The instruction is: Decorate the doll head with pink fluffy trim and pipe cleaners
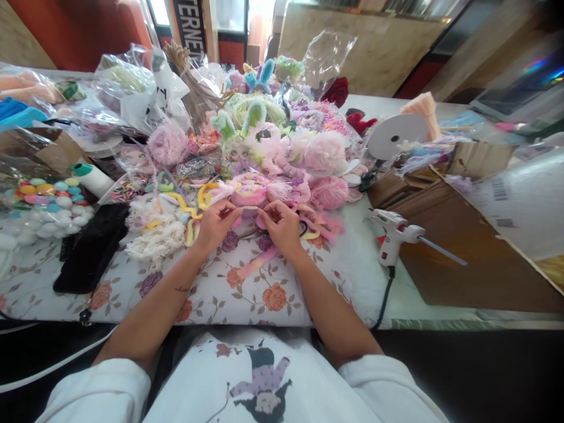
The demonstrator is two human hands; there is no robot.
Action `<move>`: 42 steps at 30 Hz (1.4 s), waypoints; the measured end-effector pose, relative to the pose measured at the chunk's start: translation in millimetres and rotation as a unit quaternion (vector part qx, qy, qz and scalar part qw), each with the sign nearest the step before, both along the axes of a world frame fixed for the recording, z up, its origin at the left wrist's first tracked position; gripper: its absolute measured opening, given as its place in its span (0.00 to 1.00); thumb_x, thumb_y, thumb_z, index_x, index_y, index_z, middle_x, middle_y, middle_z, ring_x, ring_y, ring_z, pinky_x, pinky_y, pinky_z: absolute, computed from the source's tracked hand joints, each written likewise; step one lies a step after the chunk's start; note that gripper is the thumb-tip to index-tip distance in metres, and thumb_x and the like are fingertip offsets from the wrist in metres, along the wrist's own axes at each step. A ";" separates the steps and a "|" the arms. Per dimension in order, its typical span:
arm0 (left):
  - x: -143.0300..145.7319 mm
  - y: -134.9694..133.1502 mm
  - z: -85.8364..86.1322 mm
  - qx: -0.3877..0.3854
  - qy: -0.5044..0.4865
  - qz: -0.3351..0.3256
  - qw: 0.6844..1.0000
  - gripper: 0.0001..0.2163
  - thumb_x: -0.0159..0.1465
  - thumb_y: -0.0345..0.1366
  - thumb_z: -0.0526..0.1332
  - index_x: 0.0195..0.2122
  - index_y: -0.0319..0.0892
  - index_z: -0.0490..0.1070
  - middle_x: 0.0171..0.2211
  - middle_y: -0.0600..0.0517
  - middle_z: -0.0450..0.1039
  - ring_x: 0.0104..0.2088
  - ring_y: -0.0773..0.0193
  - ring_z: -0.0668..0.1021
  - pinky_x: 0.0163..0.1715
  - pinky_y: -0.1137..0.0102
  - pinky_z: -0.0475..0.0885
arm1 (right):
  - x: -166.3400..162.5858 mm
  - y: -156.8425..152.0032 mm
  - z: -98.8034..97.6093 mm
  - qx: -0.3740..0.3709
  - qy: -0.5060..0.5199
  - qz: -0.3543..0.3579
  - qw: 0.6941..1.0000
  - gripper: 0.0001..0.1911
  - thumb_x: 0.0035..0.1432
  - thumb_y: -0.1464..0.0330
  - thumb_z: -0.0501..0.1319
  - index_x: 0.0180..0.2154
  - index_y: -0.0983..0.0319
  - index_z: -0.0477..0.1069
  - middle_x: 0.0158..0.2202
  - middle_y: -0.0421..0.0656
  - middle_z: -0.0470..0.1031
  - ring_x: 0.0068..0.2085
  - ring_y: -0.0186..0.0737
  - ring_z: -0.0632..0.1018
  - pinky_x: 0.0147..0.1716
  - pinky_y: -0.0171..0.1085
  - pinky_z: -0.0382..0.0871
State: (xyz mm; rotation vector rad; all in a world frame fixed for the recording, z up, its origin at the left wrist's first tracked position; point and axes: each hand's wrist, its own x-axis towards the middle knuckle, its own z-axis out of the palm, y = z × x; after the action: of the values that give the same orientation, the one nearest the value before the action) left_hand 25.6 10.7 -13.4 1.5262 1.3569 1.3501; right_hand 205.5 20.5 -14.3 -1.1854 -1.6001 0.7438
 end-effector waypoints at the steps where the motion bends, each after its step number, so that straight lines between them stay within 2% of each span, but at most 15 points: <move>1: 0.1 -0.1 0.2 0.000 0.000 0.001 1.000 0.12 0.57 0.43 0.65 0.24 0.42 0.71 0.22 0.55 0.66 0.24 0.67 0.66 0.28 0.71 0.61 | -0.5 0.0 -0.1 0.000 -0.003 -0.003 1.000 0.12 0.57 0.59 0.61 0.28 0.59 0.65 0.26 0.38 0.68 0.27 0.36 0.69 0.30 0.37 0.64; 11: 1.5 -1.7 1.5 0.005 0.009 0.006 1.000 0.11 0.59 0.42 0.64 0.25 0.42 0.70 0.23 0.55 0.67 0.25 0.67 0.67 0.28 0.72 0.62 | -3.4 0.1 -2.2 0.014 -0.013 -0.023 1.000 0.12 0.57 0.60 0.61 0.28 0.59 0.65 0.26 0.38 0.69 0.27 0.37 0.70 0.30 0.36 0.64; 21: 6.5 -0.7 -2.6 0.012 0.038 0.052 0.998 0.11 0.59 0.42 0.63 0.24 0.42 0.70 0.23 0.55 0.67 0.26 0.66 0.68 0.29 0.71 0.62 | -11.2 -1.8 -2.5 0.024 -0.035 -0.068 0.997 0.11 0.58 0.61 0.59 0.27 0.59 0.64 0.26 0.39 0.70 0.28 0.38 0.70 0.31 0.36 0.63; 30: 8.3 -3.4 0.7 0.001 0.023 0.047 0.999 0.11 0.59 0.42 0.63 0.24 0.42 0.69 0.21 0.56 0.67 0.23 0.67 0.67 0.26 0.71 0.61 | -14.8 -2.0 -2.8 0.067 -0.041 -0.052 0.996 0.11 0.59 0.63 0.59 0.26 0.58 0.62 0.25 0.39 0.68 0.31 0.40 0.71 0.36 0.39 0.63; 34: 8.8 -3.2 0.5 -0.005 0.009 0.043 0.999 0.12 0.58 0.44 0.64 0.24 0.42 0.69 0.21 0.56 0.67 0.23 0.68 0.67 0.26 0.71 0.61 | -14.9 -1.7 -3.4 0.055 -0.040 -0.052 0.996 0.11 0.59 0.63 0.59 0.26 0.59 0.62 0.26 0.39 0.68 0.31 0.40 0.72 0.36 0.38 0.63; 42: 12.9 -1.5 -3.3 0.011 0.006 0.054 0.998 0.11 0.59 0.42 0.64 0.25 0.41 0.69 0.21 0.56 0.68 0.23 0.68 0.68 0.26 0.72 0.62 | -15.3 -0.8 -5.7 0.090 -0.028 -0.057 0.994 0.12 0.58 0.64 0.60 0.25 0.59 0.63 0.24 0.38 0.67 0.28 0.38 0.69 0.34 0.37 0.63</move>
State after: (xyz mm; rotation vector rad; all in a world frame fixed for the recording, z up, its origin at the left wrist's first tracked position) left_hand 38.4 9.2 -16.7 1.4954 1.4544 1.4283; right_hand 190.3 19.6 -20.0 -1.1630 -1.5938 0.4857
